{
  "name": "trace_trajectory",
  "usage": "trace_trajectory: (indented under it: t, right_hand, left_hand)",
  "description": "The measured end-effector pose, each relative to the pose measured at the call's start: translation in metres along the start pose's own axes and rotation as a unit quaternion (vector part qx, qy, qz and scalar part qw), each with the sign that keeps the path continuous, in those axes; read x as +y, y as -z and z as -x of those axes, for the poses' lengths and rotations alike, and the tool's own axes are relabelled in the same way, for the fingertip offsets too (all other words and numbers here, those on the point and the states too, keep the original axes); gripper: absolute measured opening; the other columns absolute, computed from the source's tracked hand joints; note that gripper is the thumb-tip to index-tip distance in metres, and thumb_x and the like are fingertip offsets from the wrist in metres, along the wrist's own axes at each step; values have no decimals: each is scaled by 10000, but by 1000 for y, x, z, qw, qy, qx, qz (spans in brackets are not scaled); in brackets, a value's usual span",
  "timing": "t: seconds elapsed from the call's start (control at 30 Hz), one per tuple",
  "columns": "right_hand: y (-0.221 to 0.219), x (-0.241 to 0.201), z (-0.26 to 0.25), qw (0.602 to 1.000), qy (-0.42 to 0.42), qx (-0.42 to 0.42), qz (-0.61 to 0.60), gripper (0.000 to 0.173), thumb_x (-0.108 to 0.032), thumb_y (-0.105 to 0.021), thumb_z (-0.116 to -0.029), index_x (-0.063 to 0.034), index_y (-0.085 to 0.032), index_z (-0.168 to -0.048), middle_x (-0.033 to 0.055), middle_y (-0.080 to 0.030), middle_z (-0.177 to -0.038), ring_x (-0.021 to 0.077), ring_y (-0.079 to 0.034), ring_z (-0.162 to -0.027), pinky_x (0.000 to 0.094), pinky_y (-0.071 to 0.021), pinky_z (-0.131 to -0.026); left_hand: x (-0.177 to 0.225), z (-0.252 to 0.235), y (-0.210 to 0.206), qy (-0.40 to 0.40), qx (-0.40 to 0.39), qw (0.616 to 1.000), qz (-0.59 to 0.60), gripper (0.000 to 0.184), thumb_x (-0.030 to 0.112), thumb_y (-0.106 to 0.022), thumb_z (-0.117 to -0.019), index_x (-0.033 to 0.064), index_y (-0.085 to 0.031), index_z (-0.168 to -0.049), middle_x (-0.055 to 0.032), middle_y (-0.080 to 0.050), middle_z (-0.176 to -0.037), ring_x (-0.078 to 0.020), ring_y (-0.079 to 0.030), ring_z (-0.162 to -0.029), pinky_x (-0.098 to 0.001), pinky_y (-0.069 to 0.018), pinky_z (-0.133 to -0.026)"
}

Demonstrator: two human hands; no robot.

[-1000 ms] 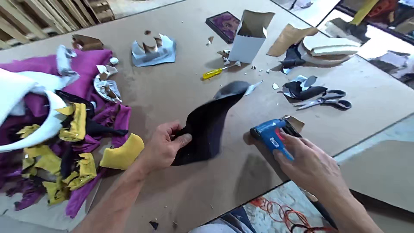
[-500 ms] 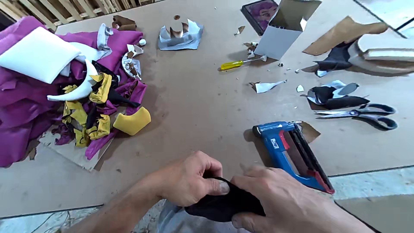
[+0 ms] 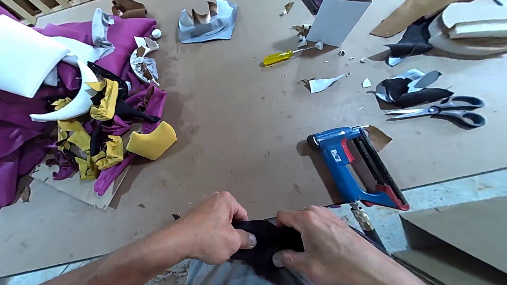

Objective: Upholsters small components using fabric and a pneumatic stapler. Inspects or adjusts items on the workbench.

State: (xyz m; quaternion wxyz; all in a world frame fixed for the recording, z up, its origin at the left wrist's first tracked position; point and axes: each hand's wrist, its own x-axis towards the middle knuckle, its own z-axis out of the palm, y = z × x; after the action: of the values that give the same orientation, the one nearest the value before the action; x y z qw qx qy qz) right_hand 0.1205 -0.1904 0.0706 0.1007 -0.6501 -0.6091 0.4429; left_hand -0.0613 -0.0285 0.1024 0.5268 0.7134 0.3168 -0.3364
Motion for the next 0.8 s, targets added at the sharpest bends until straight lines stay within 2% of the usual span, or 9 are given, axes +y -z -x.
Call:
trace_trajectory:
  t: [0.13,0.23,0.4,0.53,0.6,0.63,0.67,0.73,0.8]
  right_hand:
    - [-23,-6,-5,992,-7,123,25,332,-485,-768,-760,-173,-679,-830,7,-594,-605,222,-624,-574,476,-462,-500]
    - [-37,-11,3,988,-20,150,34,340,-477,-788,-725,-169,-668,-804,11,-585,-584,226,-620,-545,477,-461,-475]
    - [-13,-4,0,997,-47,-11,-60,469,-610,-648,-900,-147,-720,-922,35,-652,-712,231,-658,-680,510,-501,-590]
    - [14,-4,-28,985,-84,-139,-53,366,-458,-567,-1000,-138,-694,-876,37,-597,-698,232,-607,-691,501,-450,-624]
    - [14,10,-16,994,-101,49,14,282,-348,-561,-989,-140,-726,-892,67,-644,-701,279,-657,-666,546,-505,-577]
    - [16,27,-10,970,-119,195,85,232,-306,-585,-970,-140,-743,-940,100,-671,-742,322,-676,-667,572,-528,-546]
    - [23,48,-5,934,-162,283,146,279,-327,-607,-977,-117,-742,-1103,178,-706,-930,418,-692,-823,639,-539,-636]
    - [31,92,-2,895,-267,316,169,668,-449,-684,-936,-67,-532,-1462,336,-583,-1261,587,-570,-1120,758,-471,-792]
    - [24,123,-13,884,-334,282,167,968,-523,-768,-865,-31,-338,-1579,398,-528,-1310,627,-563,-1113,776,-466,-800]
  left_hand:
    - [-21,-12,7,2,-1,998,57,226,318,-711,-947,112,-707,-854,10,-650,-709,-95,-611,-634,-338,-504,-608]
    - [-32,-15,3,4,-23,995,100,208,289,-740,-922,109,-702,-825,19,-634,-672,-78,-592,-594,-306,-488,-570]
    - [-34,-11,-10,-6,-7,996,88,219,295,-732,-910,104,-696,-809,9,-619,-657,-105,-573,-575,-342,-466,-553]
    - [-32,-16,-20,-10,12,998,55,265,332,-711,-907,90,-697,-801,-22,-612,-663,-168,-585,-616,-428,-465,-593]
    - [-31,-21,-26,5,14,999,48,276,333,-685,-914,86,-679,-791,-38,-593,-661,-198,-579,-627,-456,-458,-599]
    - [-31,-23,-28,15,13,999,51,272,326,-678,-918,83,-677,-795,-45,-594,-666,-208,-583,-630,-463,-461,-602]
    - [-31,-24,-30,23,12,998,55,265,317,-674,-925,79,-681,-808,-56,-602,-679,-222,-591,-643,-473,-469,-613]
    - [-29,-25,-29,27,9,998,50,248,303,-668,-935,74,-682,-842,-75,-607,-715,-247,-598,-691,-490,-470,-656]
    - [-29,-29,-27,30,-10,998,45,234,302,-678,-935,74,-692,-884,-82,-622,-761,-257,-610,-753,-497,-476,-713]
